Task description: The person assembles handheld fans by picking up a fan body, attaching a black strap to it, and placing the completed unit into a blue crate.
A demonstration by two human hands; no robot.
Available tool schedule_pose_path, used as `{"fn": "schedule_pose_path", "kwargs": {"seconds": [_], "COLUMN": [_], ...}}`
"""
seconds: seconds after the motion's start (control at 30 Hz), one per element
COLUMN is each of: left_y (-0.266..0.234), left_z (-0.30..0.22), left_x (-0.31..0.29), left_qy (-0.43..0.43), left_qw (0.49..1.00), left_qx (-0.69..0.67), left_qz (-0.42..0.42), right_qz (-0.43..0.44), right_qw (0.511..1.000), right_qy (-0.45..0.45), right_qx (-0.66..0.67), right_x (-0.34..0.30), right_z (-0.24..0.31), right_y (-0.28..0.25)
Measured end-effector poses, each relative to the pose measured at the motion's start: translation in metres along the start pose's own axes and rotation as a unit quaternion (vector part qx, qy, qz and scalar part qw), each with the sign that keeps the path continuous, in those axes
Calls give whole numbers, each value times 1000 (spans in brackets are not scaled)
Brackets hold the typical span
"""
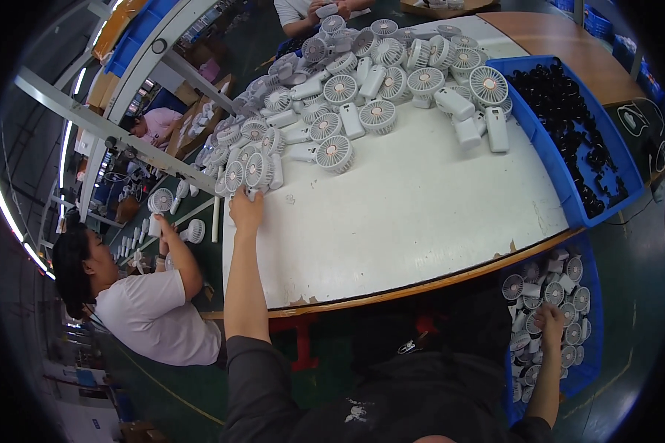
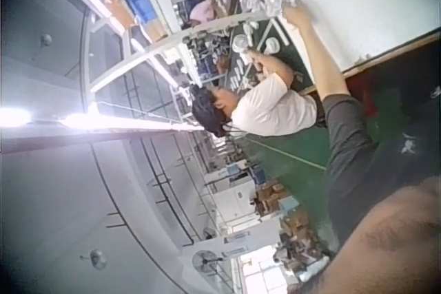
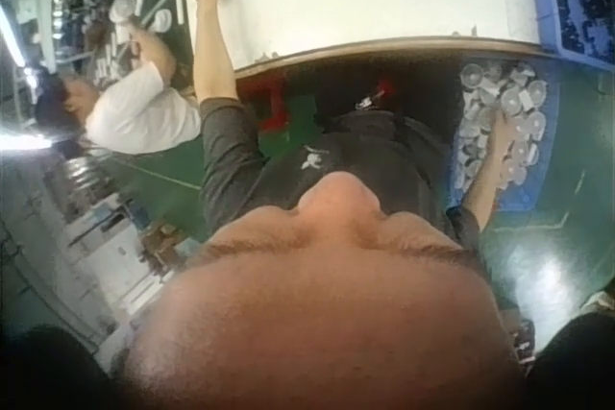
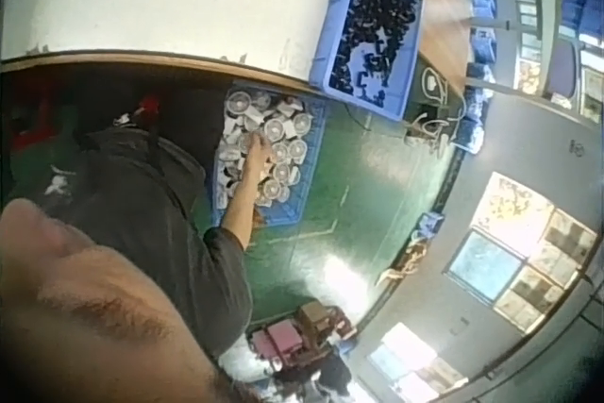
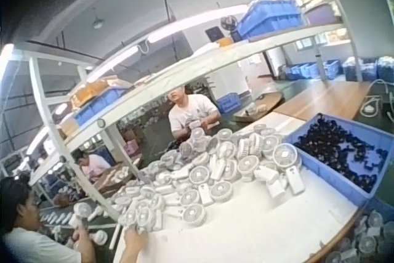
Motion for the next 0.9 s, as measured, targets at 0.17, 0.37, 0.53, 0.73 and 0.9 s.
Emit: {"fn": "schedule_pose_path", "kwargs": {"seconds": [0.17,0.37,0.53,0.73,0.9], "left_y": [7,29,47,42,71], "left_z": [-33,-185,-203,-211,-268], "left_x": [-55,-275,-337,-315,-338], "left_qy": [-59,-171,-163,-180,-223], "left_qw": [921,560,600,556,319], "left_qx": [-377,-780,-756,-789,-789], "left_qz": [78,220,206,188,476], "right_qz": [126,349,368,237,229], "right_qw": [968,882,879,838,732], "right_qy": [-197,-316,-293,-462,-548], "right_qx": [-91,-25,-82,-167,-335], "right_x": [-87,-177,-200,-216,-212], "right_z": [160,255,257,276,317], "right_y": [112,220,250,242,218]}}
Point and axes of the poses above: each hand's wrist, its own x-axis towards the middle knuckle, its own y-axis out of the palm, z = x × y, the point moved 6 cm from there along x, towards the middle knuckle, and after that the axes turned 15 degrees about -x, right-handed, at the moved point
